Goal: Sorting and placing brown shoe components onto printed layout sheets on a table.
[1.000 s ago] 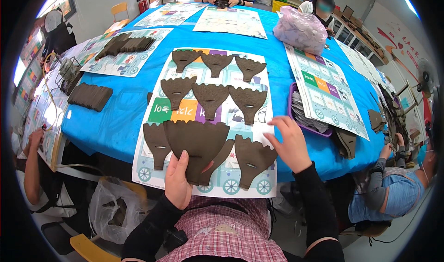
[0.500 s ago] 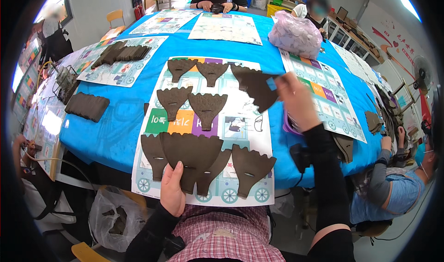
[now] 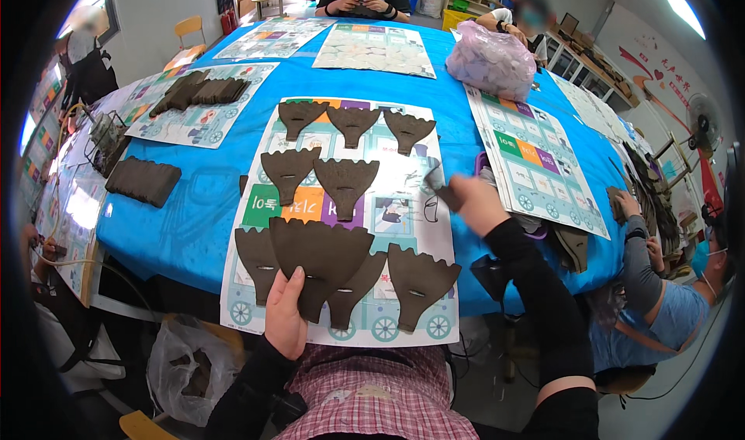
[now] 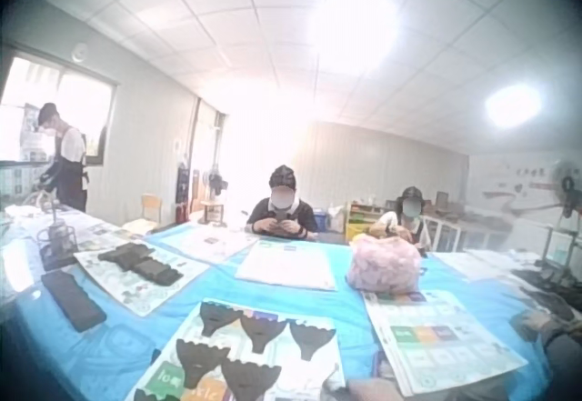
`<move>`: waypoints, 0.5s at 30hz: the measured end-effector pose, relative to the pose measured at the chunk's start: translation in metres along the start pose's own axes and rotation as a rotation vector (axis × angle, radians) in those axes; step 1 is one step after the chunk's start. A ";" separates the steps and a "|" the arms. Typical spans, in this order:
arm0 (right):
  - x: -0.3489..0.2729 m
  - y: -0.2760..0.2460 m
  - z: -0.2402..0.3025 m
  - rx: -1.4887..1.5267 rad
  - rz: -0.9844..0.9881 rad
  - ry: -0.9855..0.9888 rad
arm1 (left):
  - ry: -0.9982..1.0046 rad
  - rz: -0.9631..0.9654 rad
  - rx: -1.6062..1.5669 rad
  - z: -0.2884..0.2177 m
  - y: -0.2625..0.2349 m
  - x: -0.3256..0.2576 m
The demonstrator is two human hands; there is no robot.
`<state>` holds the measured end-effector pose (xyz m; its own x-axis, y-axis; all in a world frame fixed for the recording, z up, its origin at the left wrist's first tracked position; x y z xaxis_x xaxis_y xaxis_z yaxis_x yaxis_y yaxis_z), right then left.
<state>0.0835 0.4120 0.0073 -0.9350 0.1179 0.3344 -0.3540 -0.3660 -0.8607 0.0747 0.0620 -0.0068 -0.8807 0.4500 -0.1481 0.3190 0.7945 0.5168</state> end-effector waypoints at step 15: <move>-0.021 0.010 0.083 -0.127 0.033 -0.224 | 0.005 -0.102 -0.051 -0.009 -0.021 0.001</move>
<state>0.1008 0.3290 0.0236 -0.9232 -0.1048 0.3698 -0.3363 -0.2453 -0.9092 0.0638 0.0418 -0.0100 -0.9094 0.3657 -0.1981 0.2095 0.8143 0.5413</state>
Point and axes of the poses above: each hand's wrist, its own x-axis towards the middle knuckle, its own y-axis out of the palm, z = x × y, the point moved 3 cm from there along x, towards the middle knuckle, and after that the axes turned 6 degrees about x, right-handed, at the moved point
